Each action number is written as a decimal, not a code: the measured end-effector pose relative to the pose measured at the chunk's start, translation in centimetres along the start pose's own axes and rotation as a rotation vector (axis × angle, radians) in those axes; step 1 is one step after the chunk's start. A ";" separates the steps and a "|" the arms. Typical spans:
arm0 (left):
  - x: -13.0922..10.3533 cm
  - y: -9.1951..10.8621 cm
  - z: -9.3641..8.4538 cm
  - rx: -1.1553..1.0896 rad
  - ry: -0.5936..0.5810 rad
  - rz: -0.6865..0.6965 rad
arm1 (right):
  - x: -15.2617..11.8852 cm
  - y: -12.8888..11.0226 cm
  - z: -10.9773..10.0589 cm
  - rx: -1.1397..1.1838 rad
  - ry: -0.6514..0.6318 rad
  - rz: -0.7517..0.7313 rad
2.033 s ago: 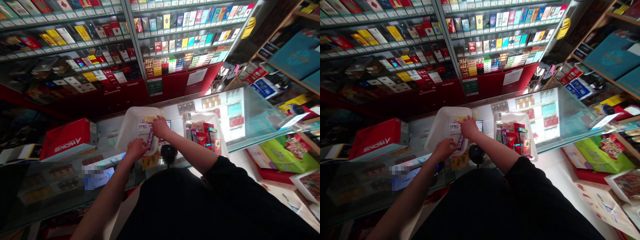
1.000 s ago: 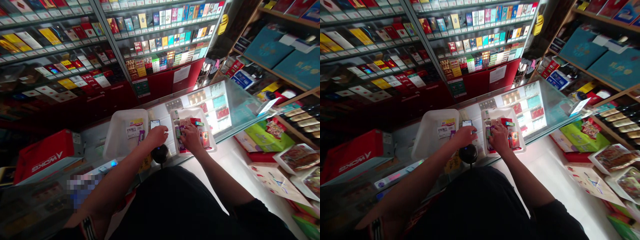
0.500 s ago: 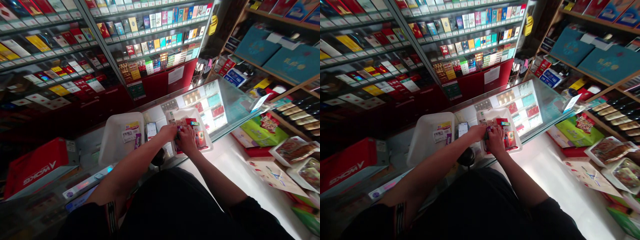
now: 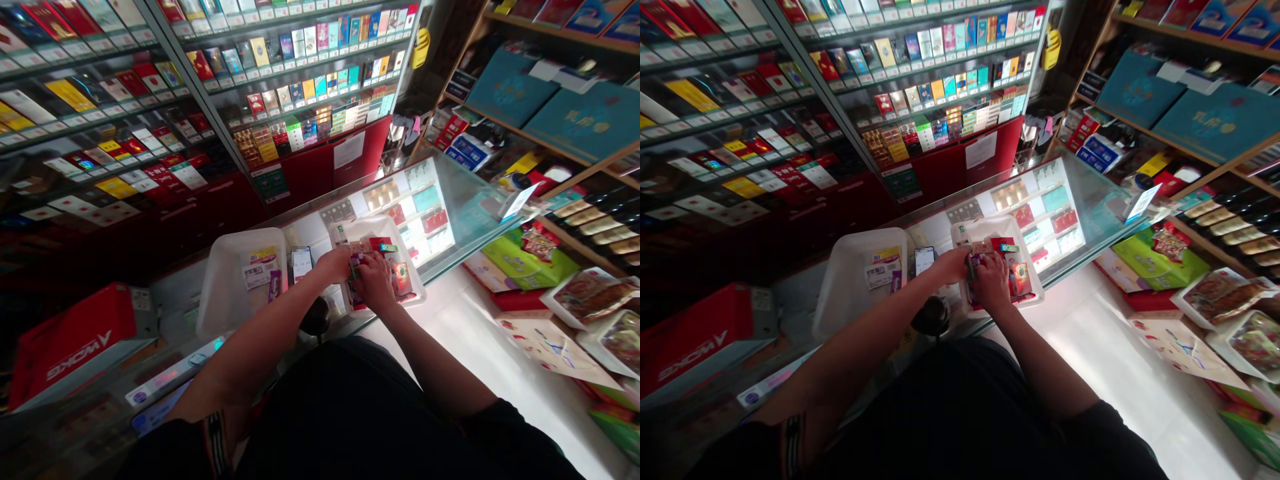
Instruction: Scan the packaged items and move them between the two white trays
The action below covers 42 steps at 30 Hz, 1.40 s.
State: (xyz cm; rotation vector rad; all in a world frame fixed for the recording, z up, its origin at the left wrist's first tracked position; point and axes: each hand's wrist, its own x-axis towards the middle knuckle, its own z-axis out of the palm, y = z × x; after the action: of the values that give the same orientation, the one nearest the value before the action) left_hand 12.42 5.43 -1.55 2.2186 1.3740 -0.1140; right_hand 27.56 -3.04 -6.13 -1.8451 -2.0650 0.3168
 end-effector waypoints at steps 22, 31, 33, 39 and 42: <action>-6.2 -1.9 -0.8 -1.048 0.612 -0.160 | -0.1 -3.9 -1.5 1.224 -0.125 0.445; -7.8 -3.2 0.5 -1.310 0.829 -0.173 | 1.0 -7.0 -1.4 1.484 0.027 0.621; -8.0 -3.5 1.1 -1.327 0.865 -0.197 | 1.4 -7.4 -1.2 1.484 0.033 0.613; -9.2 -4.3 1.9 -1.325 1.017 -0.239 | 1.8 -8.4 -0.4 1.415 0.037 0.539; -10.2 -4.9 1.9 -1.252 1.011 -0.290 | 1.7 -8.7 -0.3 1.317 0.002 0.453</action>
State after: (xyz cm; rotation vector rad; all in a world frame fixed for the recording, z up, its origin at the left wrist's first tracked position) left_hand 3.69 -2.09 -1.69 0.9298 1.5028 1.4924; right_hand 19.60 -2.43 -2.24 -1.3144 -0.8573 1.3595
